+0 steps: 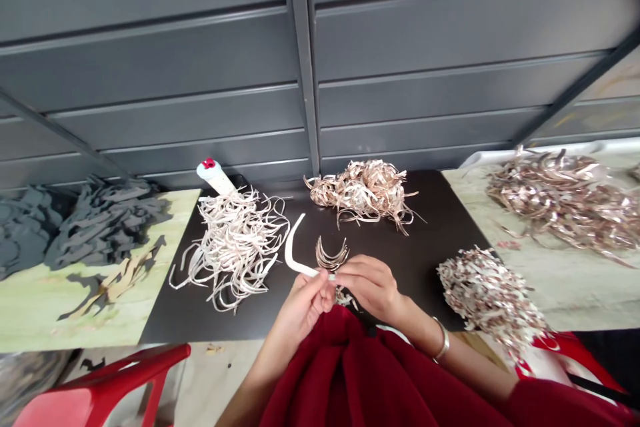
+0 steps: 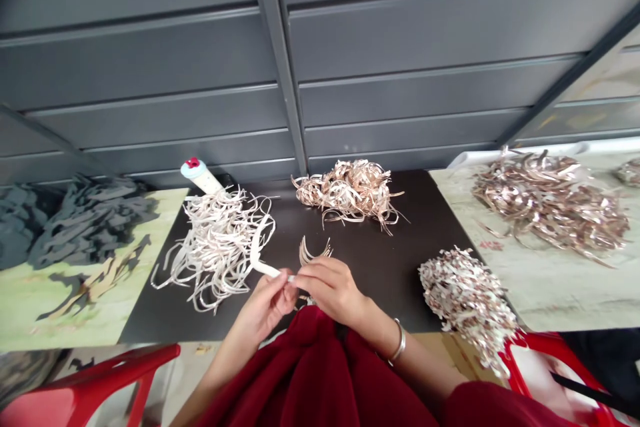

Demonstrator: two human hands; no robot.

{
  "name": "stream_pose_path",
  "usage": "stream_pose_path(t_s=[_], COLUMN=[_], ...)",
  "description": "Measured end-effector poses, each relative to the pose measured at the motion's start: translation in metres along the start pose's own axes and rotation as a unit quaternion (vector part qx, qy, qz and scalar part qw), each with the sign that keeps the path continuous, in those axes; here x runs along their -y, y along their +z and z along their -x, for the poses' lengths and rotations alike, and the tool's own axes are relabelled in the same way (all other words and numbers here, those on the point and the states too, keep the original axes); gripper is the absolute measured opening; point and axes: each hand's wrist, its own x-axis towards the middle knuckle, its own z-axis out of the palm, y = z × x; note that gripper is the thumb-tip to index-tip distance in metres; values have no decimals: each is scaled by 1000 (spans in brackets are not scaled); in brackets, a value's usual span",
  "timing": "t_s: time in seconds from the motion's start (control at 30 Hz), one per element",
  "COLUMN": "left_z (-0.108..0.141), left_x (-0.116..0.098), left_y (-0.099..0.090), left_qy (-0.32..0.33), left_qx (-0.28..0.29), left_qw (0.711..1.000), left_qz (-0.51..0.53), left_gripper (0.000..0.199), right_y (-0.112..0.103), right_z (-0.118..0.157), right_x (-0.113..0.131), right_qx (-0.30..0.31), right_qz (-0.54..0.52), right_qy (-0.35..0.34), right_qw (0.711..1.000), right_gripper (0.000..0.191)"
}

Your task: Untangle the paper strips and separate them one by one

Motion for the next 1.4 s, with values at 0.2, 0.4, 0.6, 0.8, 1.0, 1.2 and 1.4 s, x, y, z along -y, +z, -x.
stream_pose_path(t_s=[0.2, 0.4, 0.6, 0.8, 1.0, 1.2, 1.4], left_z=[12, 20, 17, 13, 12, 6, 6], left_x=[1, -13, -28, -30, -19, -16, -39], left_y=[-5, -10, -9, -9, -12, -3, -17], left_qy=[81, 137, 214, 203, 87, 18, 224], left_qx=[-28, -19, 31, 64, 40, 5, -26], left_qw=[986, 937, 847, 851, 947, 994, 934], left_qz=[-142, -321, -486, -481, -306, -108, -276], left_gripper=[33, 25, 23, 17, 23, 30, 30], right_y=[-2, -7, -14, -17, -17, -21, -6], right_z=[-6, -14, -27, -38, -34, -28, -9], right_x=[9, 11, 8, 4, 6, -1, -8], right_qx=[15, 107, 213, 346, 337, 302, 168], right_qz=[-120, -155, -159, -88, -112, -188, -225], right_qy=[171, 271, 300, 210, 147, 126, 310], right_qw=[978, 944, 916, 910, 923, 926, 908], right_gripper=[10, 11, 11, 16, 17, 19, 23])
